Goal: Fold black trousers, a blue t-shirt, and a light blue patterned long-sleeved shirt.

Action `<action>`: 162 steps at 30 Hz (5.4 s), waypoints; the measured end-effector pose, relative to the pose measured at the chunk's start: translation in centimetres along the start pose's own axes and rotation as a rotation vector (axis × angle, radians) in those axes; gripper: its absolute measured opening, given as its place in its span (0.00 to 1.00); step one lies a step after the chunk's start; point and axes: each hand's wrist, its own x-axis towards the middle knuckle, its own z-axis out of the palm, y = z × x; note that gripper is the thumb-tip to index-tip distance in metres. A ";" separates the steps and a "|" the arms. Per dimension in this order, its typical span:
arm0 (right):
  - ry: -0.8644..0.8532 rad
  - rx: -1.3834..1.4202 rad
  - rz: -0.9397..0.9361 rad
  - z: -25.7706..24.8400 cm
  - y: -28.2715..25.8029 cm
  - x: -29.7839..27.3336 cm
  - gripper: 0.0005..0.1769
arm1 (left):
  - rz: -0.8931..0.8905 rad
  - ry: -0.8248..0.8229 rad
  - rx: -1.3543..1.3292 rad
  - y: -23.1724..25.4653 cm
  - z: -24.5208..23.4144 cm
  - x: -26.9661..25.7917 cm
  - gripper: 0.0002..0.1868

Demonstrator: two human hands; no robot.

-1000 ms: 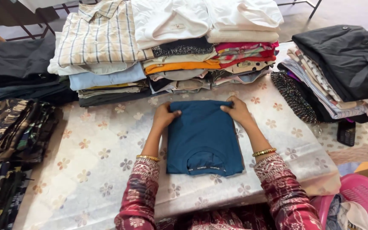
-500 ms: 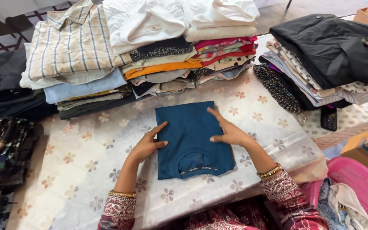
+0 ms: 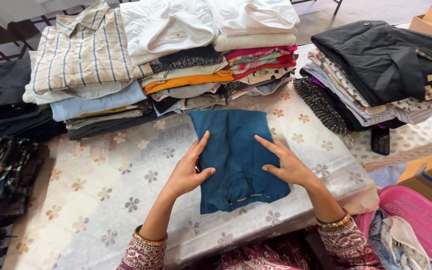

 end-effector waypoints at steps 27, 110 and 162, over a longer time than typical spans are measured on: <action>-0.159 -0.336 -0.164 4.6 -14.1 1.9 0.48 | 0.092 0.455 0.448 0.2 -6.3 -14.5 0.49; -0.484 -0.470 -0.622 28.6 -11.8 16.3 0.40 | -0.773 0.348 0.910 -21.4 -18.0 -24.9 0.47; 0.016 -0.252 1.533 1.2 45.6 -55.7 0.65 | 0.192 -0.527 0.829 -5.8 9.7 4.8 0.44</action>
